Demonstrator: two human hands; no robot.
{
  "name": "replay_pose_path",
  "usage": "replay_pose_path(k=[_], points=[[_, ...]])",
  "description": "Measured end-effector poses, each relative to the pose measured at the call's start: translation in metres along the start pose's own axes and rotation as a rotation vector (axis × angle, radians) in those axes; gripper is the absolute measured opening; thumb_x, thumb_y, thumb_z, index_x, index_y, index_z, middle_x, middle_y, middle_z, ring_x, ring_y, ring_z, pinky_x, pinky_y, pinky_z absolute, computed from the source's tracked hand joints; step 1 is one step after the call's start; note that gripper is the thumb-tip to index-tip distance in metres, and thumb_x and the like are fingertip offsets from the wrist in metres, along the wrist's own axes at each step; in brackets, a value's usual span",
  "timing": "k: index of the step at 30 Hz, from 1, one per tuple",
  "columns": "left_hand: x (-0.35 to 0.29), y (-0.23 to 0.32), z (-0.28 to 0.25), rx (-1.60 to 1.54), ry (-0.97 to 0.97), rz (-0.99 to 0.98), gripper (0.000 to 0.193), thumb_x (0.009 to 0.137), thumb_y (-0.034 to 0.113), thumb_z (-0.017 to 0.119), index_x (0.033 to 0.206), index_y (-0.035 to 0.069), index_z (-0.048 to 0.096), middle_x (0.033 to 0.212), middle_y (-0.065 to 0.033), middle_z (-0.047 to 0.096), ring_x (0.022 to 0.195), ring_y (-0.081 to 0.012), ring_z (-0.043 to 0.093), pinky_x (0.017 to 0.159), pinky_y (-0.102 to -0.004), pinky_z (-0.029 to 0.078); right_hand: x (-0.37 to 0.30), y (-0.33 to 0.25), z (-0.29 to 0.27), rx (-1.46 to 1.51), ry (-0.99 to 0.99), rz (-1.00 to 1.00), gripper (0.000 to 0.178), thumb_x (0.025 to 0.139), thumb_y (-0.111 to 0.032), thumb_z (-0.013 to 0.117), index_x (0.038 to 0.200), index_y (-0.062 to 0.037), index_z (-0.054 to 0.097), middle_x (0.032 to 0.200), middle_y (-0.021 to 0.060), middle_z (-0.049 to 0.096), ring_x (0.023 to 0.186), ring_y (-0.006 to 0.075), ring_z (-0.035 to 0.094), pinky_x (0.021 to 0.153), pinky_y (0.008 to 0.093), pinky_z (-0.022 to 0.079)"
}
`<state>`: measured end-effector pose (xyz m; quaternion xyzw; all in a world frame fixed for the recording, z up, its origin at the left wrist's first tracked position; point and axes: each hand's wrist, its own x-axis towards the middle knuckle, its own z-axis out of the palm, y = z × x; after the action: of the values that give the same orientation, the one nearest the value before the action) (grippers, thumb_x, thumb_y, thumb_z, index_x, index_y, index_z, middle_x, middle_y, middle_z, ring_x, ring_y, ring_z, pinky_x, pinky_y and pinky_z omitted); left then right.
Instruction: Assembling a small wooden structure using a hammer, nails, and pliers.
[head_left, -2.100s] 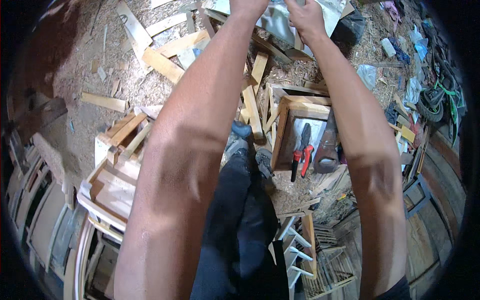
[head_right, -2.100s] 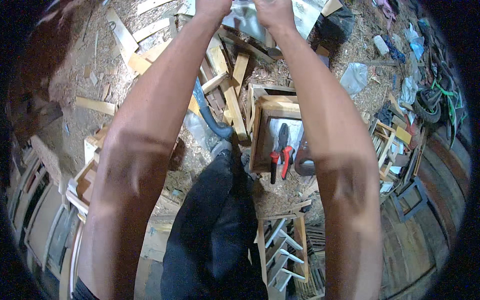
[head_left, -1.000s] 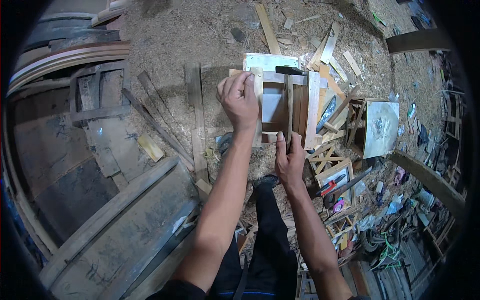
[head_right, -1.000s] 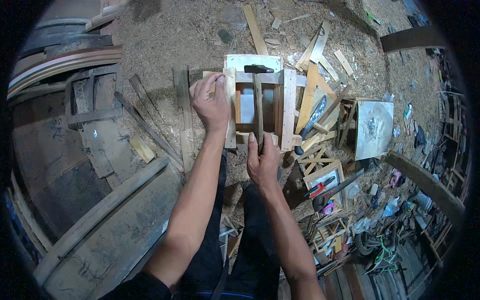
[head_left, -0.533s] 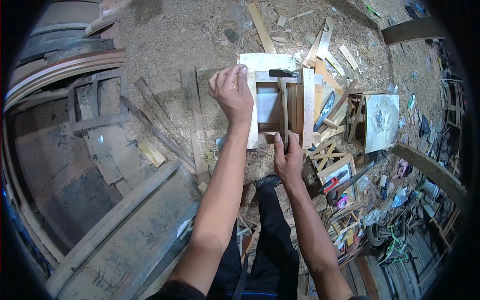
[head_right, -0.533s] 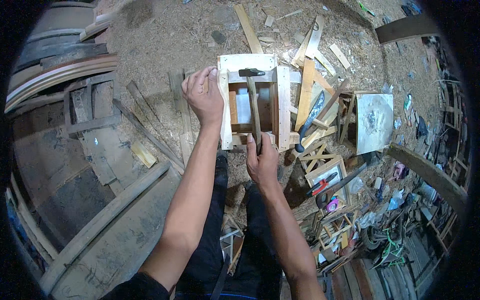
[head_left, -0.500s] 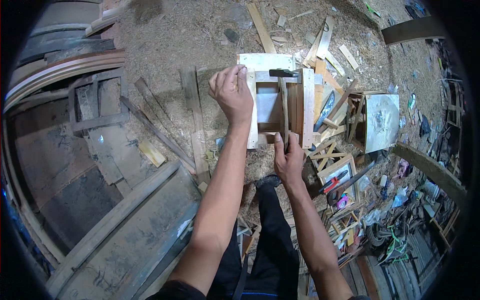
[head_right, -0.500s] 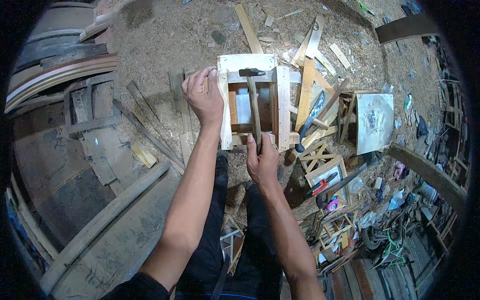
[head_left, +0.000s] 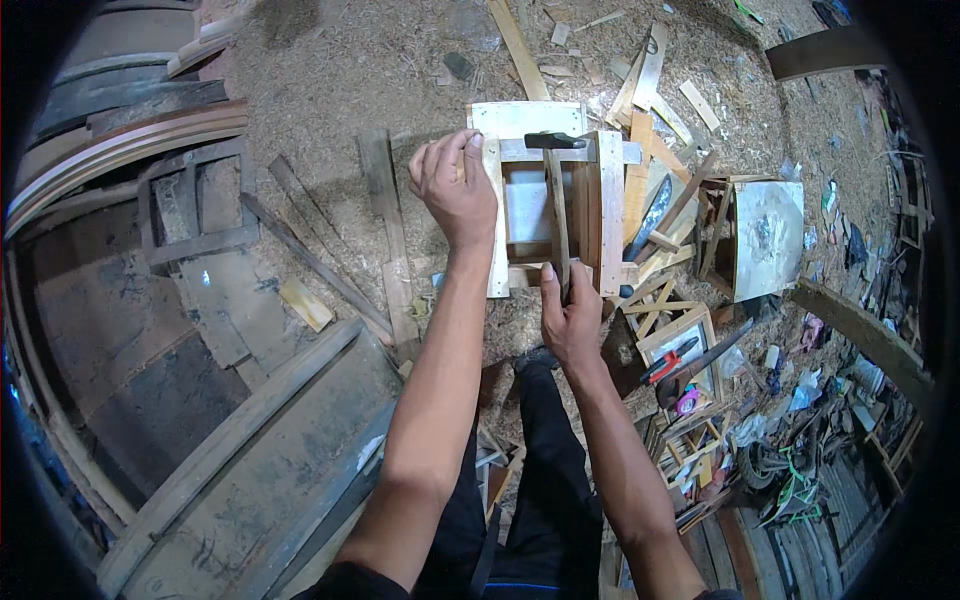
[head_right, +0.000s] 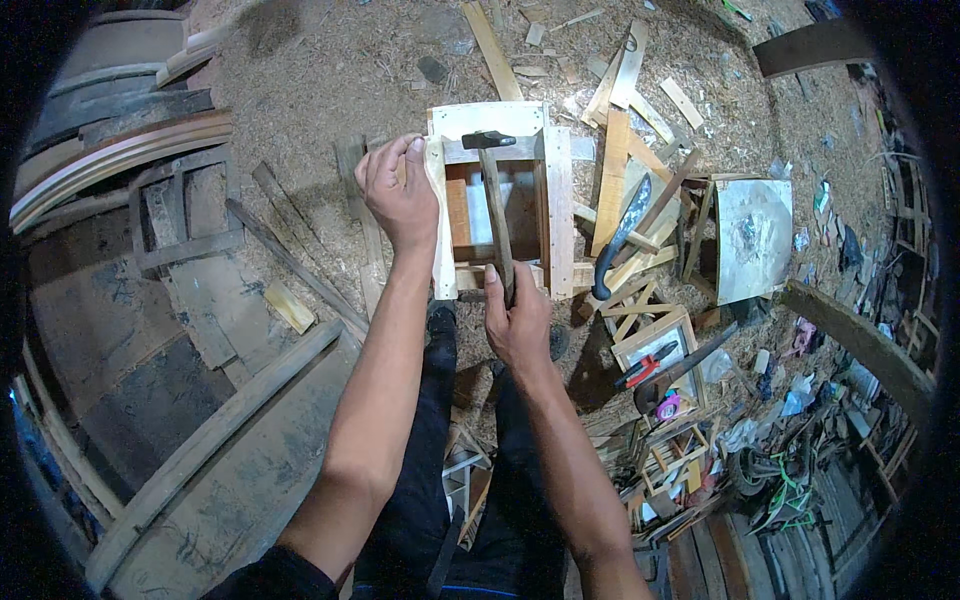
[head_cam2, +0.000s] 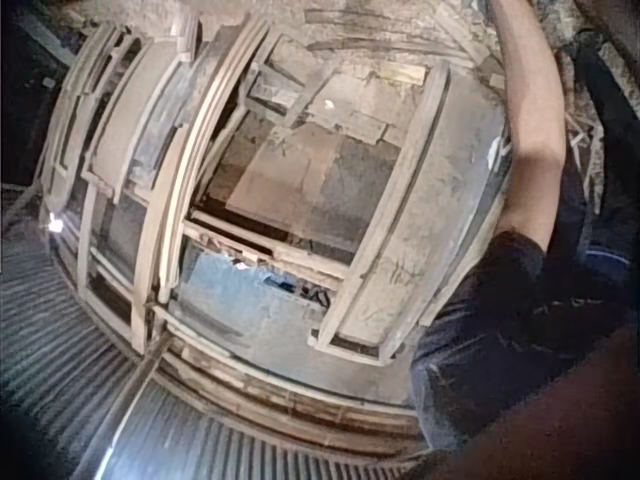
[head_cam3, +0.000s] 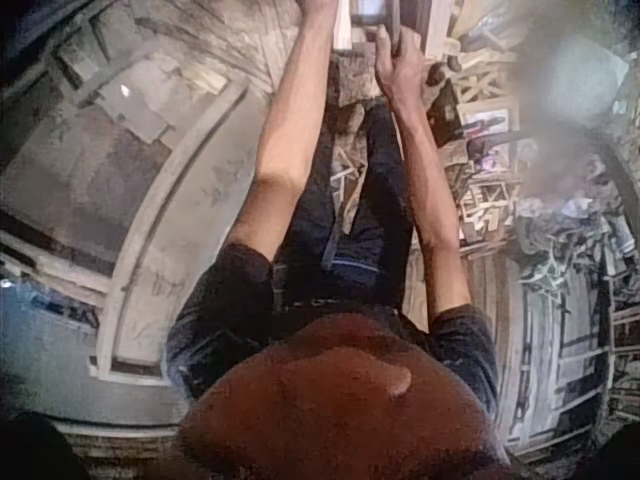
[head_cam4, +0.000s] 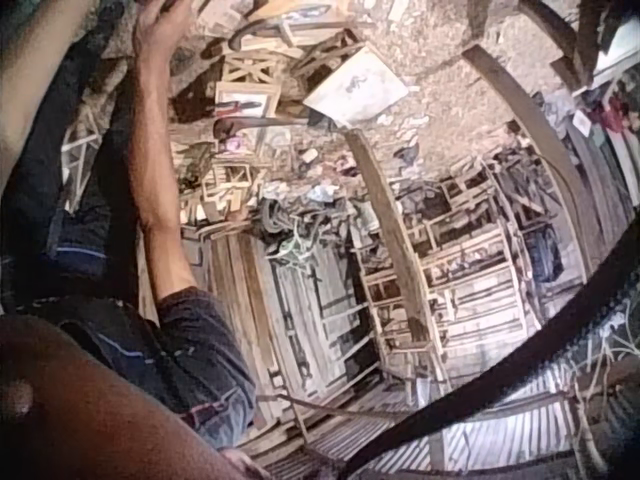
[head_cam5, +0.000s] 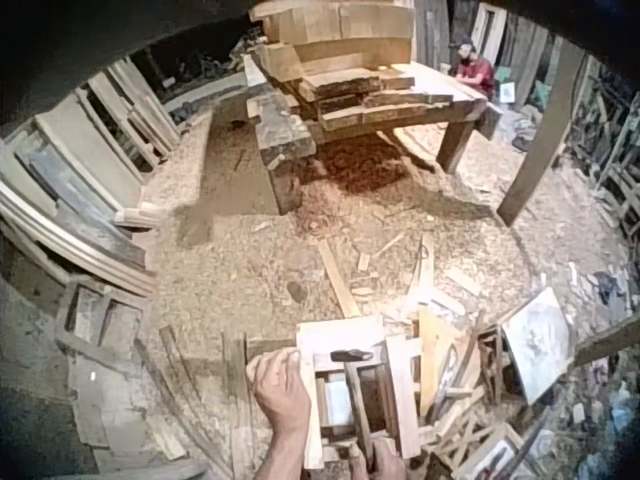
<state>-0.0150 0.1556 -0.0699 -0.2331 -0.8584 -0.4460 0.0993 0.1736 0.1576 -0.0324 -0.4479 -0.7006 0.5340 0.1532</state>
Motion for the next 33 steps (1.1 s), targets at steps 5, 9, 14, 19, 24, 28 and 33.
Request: replay_pose_path(k=[5, 9, 14, 19, 24, 28, 33], points=[[0.001, 0.005, -0.002, 0.006, -0.010, 0.012, 0.012, 0.091, 0.016, 0.069, 0.096, 0.006, 0.073, 0.097, -0.0069, 0.071, 0.105, -0.0270, 0.056, 0.099, -0.0400, 0.040, 0.003, -0.011, -0.005, -0.027, -0.006, -0.122, 0.021, 0.099, -0.015, 0.060, 0.111, 0.0019, 0.059, 0.069, 0.0204, 0.059, 0.056, 0.0320, 0.060, 0.054, 0.0395, 0.046], [0.002, 0.005, -0.003, 0.016, -0.019, -0.016, 0.018, 0.093, 0.022, 0.066, 0.095, 0.006, 0.073, 0.098, -0.0076, 0.071, 0.105, -0.0273, 0.057, 0.101, -0.0394, 0.038, 0.005, -0.046, -0.011, -0.035, -0.089, -0.069, 0.025, 0.099, -0.013, 0.058, 0.119, 0.0025, 0.057, 0.074, 0.0236, 0.062, 0.063, 0.0378, 0.064, 0.058, 0.0426, 0.048], [-0.003, 0.000, 0.002, 0.002, 0.039, -0.024, 0.018, 0.092, 0.022, 0.066, 0.097, 0.005, 0.073, 0.096, -0.0091, 0.072, 0.103, -0.0285, 0.059, 0.101, -0.0404, 0.038, 0.017, -0.058, -0.015, -0.154, -0.194, -0.135, 0.027, 0.101, -0.013, 0.055, 0.124, 0.0025, 0.055, 0.082, 0.0248, 0.064, 0.066, 0.0340, 0.063, 0.062, 0.0388, 0.049], [-0.002, 0.001, 0.000, -0.051, 0.037, -0.025, 0.014, 0.090, 0.017, 0.068, 0.096, 0.006, 0.071, 0.098, -0.0081, 0.072, 0.105, -0.0295, 0.058, 0.101, -0.0411, 0.039, 0.021, -0.054, -0.018, -0.252, -0.164, -0.168, 0.026, 0.101, -0.013, 0.056, 0.123, 0.0008, 0.055, 0.079, 0.0237, 0.063, 0.063, 0.0329, 0.063, 0.060, 0.0387, 0.049], [-0.005, 0.002, 0.000, -0.061, 0.045, -0.018, 0.008, 0.088, 0.012, 0.069, 0.094, 0.007, 0.070, 0.100, -0.0071, 0.072, 0.107, -0.0297, 0.058, 0.101, -0.0424, 0.039, 0.020, -0.070, -0.024, -0.260, -0.207, -0.153, 0.027, 0.099, -0.011, 0.056, 0.123, 0.0013, 0.055, 0.089, 0.0288, 0.065, 0.082, 0.0467, 0.066, 0.069, 0.0488, 0.051], [-0.006, -0.004, 0.003, -0.034, 0.068, -0.021, 0.018, 0.084, 0.005, 0.070, 0.100, 0.012, 0.067, 0.102, -0.0056, 0.071, 0.109, -0.0295, 0.057, 0.101, -0.0436, 0.039, 0.022, -0.073, -0.023, -0.286, -0.265, -0.069, 0.027, 0.099, -0.010, 0.056, 0.123, 0.0006, 0.055, 0.088, 0.0292, 0.065, 0.081, 0.0469, 0.065, 0.068, 0.0487, 0.051], [-0.008, -0.006, 0.003, -0.001, 0.048, 0.013, 0.021, 0.082, 0.005, 0.070, 0.101, 0.012, 0.066, 0.103, -0.0046, 0.070, 0.109, -0.0294, 0.057, 0.100, -0.0434, 0.040, 0.018, -0.077, -0.022, -0.237, -0.221, -0.116, 0.027, 0.099, -0.009, 0.055, 0.124, 0.0001, 0.054, 0.088, 0.0293, 0.064, 0.082, 0.0485, 0.064, 0.068, 0.0488, 0.051]])
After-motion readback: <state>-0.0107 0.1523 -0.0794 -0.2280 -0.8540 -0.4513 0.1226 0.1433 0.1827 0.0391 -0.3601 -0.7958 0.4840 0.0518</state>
